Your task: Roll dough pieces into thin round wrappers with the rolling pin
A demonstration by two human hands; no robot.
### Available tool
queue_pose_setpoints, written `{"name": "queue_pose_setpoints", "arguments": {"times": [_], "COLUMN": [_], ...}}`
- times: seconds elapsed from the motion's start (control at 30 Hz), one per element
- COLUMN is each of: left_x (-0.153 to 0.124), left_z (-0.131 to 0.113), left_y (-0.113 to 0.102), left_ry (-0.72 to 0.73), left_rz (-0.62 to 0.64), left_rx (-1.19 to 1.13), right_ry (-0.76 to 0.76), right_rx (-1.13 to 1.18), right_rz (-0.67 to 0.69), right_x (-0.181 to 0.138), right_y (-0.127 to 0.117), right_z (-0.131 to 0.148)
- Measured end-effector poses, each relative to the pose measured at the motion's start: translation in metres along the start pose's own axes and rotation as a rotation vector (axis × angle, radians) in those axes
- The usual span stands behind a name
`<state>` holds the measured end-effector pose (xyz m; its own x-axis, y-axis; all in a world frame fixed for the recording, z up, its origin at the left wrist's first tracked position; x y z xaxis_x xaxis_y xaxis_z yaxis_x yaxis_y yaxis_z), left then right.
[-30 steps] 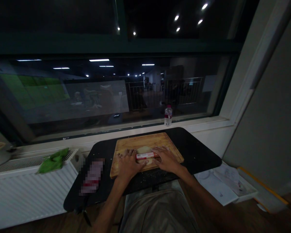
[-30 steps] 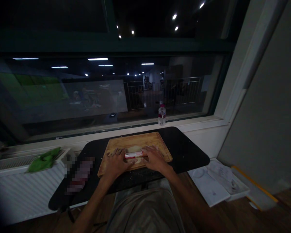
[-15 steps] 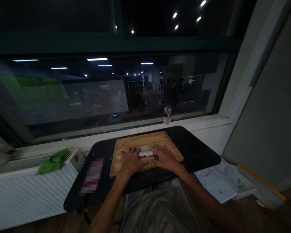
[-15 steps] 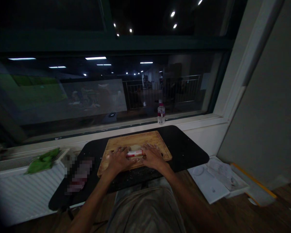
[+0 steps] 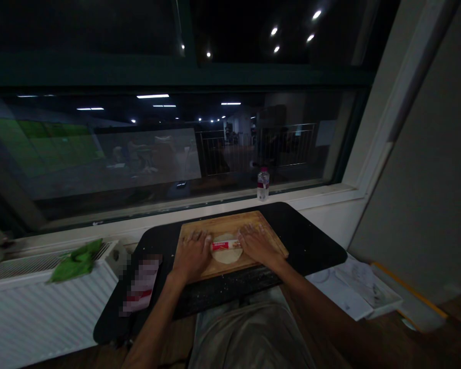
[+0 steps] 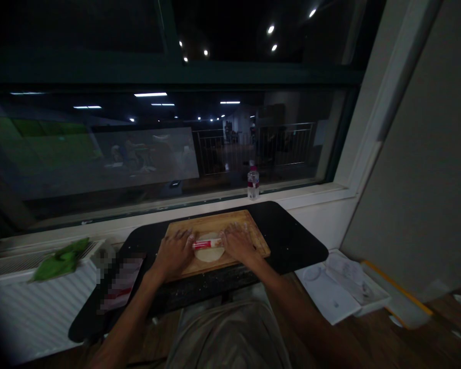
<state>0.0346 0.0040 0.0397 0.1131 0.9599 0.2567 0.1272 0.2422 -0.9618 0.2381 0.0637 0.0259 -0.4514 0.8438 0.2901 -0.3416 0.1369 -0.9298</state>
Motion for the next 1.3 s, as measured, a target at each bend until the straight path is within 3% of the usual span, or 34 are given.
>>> {"name": "queue_pose_setpoints", "arguments": {"times": [0.13,0.27,0.4,0.67,0.97,1.3], "left_x": [0.016,0.040,0.053,0.035,0.004,-0.045], "left_z": [0.010,0.014,0.020,0.019,0.012,-0.009], "left_y": [-0.001,0.009,0.020,0.032,0.022,0.007], "left_ry": [-0.046,-0.037,-0.003,0.062,0.014,0.001], "left_rz": [-0.056,0.010,0.058,0.010,-0.065,-0.285], "left_rx": [0.091,0.143,0.148,0.161,0.072,0.037], "right_ry": [0.008,0.050,0.058,0.015,0.052,-0.008], "right_rx": [-0.058,-0.198,-0.215,-0.260,-0.262,-0.289], "right_rz": [-0.016,0.143,0.178,0.055,-0.109,-0.276], "right_x": [0.034,0.064,0.075,0.044,0.001,-0.049], "right_y": [-0.001,0.007,0.011,0.012,-0.008,-0.015], "right_z": [-0.005,-0.013,-0.014,-0.004,0.013,0.030]}}
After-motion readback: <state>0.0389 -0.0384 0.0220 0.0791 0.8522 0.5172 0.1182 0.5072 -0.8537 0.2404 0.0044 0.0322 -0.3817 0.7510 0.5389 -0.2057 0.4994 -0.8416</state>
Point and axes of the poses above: each hand's wrist, its own x-axis towards the middle knuckle, its own y-axis out of the palm, z = x × y, the point moved 9 cm from there along x, towards the middle knuckle, and after that the axes turned 4 degrees about -x, right-handed, at the moved point
